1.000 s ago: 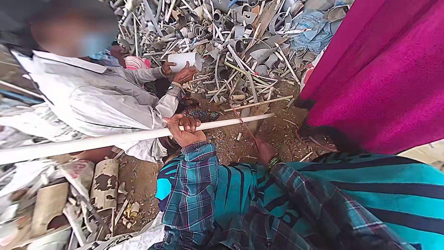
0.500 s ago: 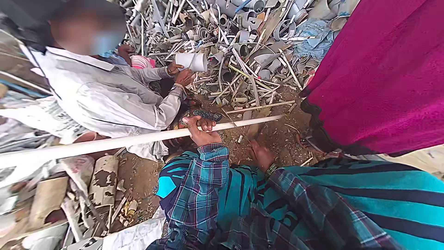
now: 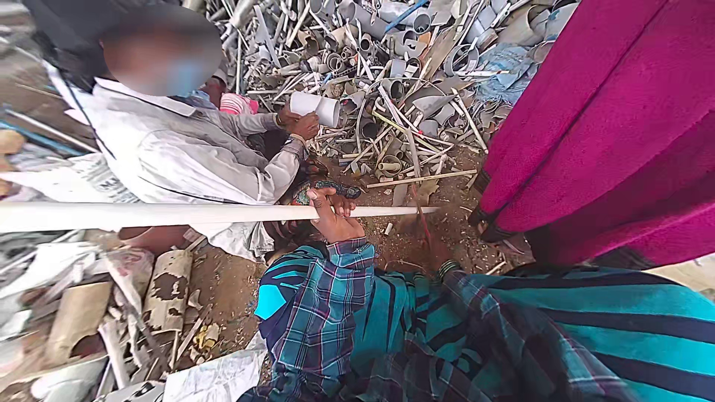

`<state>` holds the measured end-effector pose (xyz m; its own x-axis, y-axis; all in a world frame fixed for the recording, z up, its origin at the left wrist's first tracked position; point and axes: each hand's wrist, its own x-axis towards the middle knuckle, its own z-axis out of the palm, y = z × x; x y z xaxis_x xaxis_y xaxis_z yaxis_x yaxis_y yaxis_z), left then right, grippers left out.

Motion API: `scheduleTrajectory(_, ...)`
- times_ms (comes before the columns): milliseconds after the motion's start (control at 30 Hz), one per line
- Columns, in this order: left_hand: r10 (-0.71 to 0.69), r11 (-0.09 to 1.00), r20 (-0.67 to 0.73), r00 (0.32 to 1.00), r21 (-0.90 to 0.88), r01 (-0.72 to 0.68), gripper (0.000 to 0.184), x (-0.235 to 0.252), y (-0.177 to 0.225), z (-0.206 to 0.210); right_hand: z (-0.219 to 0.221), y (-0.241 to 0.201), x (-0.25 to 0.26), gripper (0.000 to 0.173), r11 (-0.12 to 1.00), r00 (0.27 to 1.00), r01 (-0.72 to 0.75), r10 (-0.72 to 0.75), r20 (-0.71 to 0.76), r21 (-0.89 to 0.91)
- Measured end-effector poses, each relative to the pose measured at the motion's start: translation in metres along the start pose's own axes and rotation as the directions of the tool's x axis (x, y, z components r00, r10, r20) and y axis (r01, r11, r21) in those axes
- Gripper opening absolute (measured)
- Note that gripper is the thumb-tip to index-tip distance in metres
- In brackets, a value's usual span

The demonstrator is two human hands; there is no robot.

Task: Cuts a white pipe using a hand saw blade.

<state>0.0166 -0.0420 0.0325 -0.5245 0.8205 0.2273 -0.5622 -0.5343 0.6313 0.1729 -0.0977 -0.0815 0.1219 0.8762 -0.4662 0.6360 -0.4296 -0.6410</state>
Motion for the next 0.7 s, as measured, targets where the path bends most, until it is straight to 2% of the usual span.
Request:
scheduleTrajectory(33,0.009,1.0,0.025,1.0,-0.014,-0.009,0.05,0.001,0.004,-0.001,-0.007,0.008,0.001,0.047,1.0,1.0,-0.014,0.014,0.024,0.0)
scheduleTrajectory(100,0.02,0.999,0.059,0.998,-0.028,-0.019,0.051,0.004,0.002,-0.004,0.004,0.014,0.002,0.044,0.995,0.988,0.092,-0.094,-0.12,-0.025)
scheduleTrajectory(200,0.017,0.999,0.057,0.998,-0.053,-0.014,0.05,0.004,-0.013,-0.009,0.001,-0.037,-0.032,0.044,0.983,0.985,0.171,-0.173,-0.012,-0.07)
scheduleTrajectory(267,0.0,0.998,0.077,0.997,-0.065,0.005,0.05,0.002,-0.013,-0.01,0.004,-0.048,-0.04,0.046,0.974,0.975,0.213,-0.217,-0.042,-0.078)
scheduleTrajectory(333,0.022,0.995,0.143,0.99,-0.098,-0.008,0.053,0.004,-0.005,-0.012,0.0,-0.026,-0.019,0.045,0.992,0.987,0.124,-0.125,-0.102,-0.016)
scheduleTrajectory(400,0.082,0.988,0.22,0.972,-0.149,-0.05,0.054,0.008,0.002,-0.015,-0.006,0.019,0.022,0.042,0.997,0.992,-0.062,0.067,-0.111,0.046)
scheduleTrajectory(467,0.115,0.983,0.249,0.962,-0.171,-0.073,0.055,0.01,0.003,-0.017,-0.009,0.036,0.034,0.043,0.993,0.987,-0.11,0.115,-0.114,0.045)
scheduleTrajectory(567,0.115,0.981,0.257,0.96,-0.182,-0.069,0.051,0.008,-0.008,-0.019,-0.009,-0.017,-0.012,0.043,0.995,0.992,0.092,-0.094,-0.08,-0.03)
scheduleTrajectory(633,0.102,0.983,0.281,0.954,-0.177,-0.053,0.047,0.005,-0.012,-0.019,-0.004,-0.042,-0.039,0.043,0.968,0.967,0.248,-0.25,-0.056,-0.048)
scheduleTrajectory(700,0.114,0.974,0.343,0.932,-0.222,-0.038,0.043,0.005,-0.009,-0.018,-0.004,-0.042,-0.041,0.042,0.966,0.962,0.256,-0.258,-0.094,-0.027)
